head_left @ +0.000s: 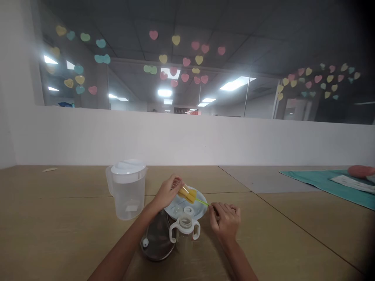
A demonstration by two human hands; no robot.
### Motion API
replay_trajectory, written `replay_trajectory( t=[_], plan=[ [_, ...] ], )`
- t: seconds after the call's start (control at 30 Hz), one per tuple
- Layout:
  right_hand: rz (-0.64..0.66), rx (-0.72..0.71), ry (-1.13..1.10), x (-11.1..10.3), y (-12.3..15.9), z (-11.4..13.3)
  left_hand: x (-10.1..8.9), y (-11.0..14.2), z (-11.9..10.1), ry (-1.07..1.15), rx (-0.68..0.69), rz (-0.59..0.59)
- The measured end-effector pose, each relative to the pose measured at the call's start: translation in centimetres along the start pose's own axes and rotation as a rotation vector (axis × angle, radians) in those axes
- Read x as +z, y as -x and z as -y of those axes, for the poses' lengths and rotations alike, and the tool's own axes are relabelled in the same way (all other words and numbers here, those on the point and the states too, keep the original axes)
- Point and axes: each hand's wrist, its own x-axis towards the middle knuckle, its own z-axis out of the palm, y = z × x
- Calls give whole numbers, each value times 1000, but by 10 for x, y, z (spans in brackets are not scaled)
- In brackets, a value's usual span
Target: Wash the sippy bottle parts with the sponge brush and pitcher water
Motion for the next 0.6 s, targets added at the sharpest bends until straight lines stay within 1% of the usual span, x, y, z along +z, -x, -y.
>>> replay_trajectory(
  t=[0.03, 0.1, 0.17, 0.2, 0.23, 0.27, 0.33, 0.37, 0.4, 0.47, 0.53, 0.6],
  plan=[
    [-14, 0, -12, 0, 1, 1, -1, 2, -6, -10, -7, 46],
    [-21, -13, -30, -1, 3, 2, -7, 6, -17, -52, -49, 184],
    [-7, -55, -37, 0, 3, 2, -21, 9, -24, -107, -88, 308],
    [6, -77, -34, 1, 3, 3, -30, 12, -25, -152, -84, 334],
    [21, -91, -26, 2, 2, 3, -40, 14, -26, -226, -75, 331],
    [36, -90, -14, 3, 1, 3, -49, 17, -26, -352, -80, 318],
    [59, -41, 25, 5, -1, 2, -62, 22, -24, -663, -171, 324],
    [67, -1, 52, 7, -2, 1, -66, 24, -22, -790, -237, 351],
    [76, 41, 82, 8, -3, 0, -67, 25, -20, -875, -301, 392],
    [110, 102, 145, 9, -4, -2, -64, 24, -13, -909, -378, 491],
    [164, 116, 190, 9, -4, -3, -56, 21, -5, -892, -379, 558],
    [205, 116, 214, 10, -4, -4, -48, 18, 5, -900, -371, 568]
  ],
)
